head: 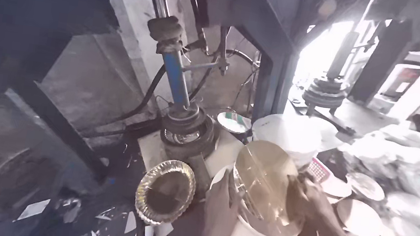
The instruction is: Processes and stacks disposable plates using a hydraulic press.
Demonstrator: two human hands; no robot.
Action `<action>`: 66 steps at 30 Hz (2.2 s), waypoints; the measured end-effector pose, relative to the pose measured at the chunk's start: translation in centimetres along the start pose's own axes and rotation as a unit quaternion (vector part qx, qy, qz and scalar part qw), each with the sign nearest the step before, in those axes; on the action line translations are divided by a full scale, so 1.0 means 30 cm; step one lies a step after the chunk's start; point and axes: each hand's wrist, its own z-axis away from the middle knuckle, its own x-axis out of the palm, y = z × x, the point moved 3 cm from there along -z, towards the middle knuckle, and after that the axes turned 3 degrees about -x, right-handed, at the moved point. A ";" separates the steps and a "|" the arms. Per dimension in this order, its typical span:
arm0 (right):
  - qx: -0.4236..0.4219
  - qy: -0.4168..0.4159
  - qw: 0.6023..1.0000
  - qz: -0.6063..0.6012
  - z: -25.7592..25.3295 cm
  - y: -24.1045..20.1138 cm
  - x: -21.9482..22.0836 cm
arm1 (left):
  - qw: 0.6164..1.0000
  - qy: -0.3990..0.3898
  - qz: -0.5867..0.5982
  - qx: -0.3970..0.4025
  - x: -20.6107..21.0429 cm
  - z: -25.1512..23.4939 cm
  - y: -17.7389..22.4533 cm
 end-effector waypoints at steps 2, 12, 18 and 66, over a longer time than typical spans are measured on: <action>-0.066 -0.017 0.996 -0.057 0.003 0.033 0.006 | 1.000 0.015 -0.005 0.011 0.005 -0.001 -0.013; -0.159 0.199 0.880 -0.401 0.136 -0.155 -0.117 | 0.905 0.041 0.390 0.164 0.002 0.028 -0.009; -0.135 0.398 0.866 -0.272 0.223 -0.259 -0.207 | 0.844 0.090 0.515 0.119 -0.040 0.172 -0.083; -0.166 -0.208 0.885 -0.382 0.004 -0.328 0.003 | 0.883 0.362 0.270 0.128 -0.418 0.428 -0.343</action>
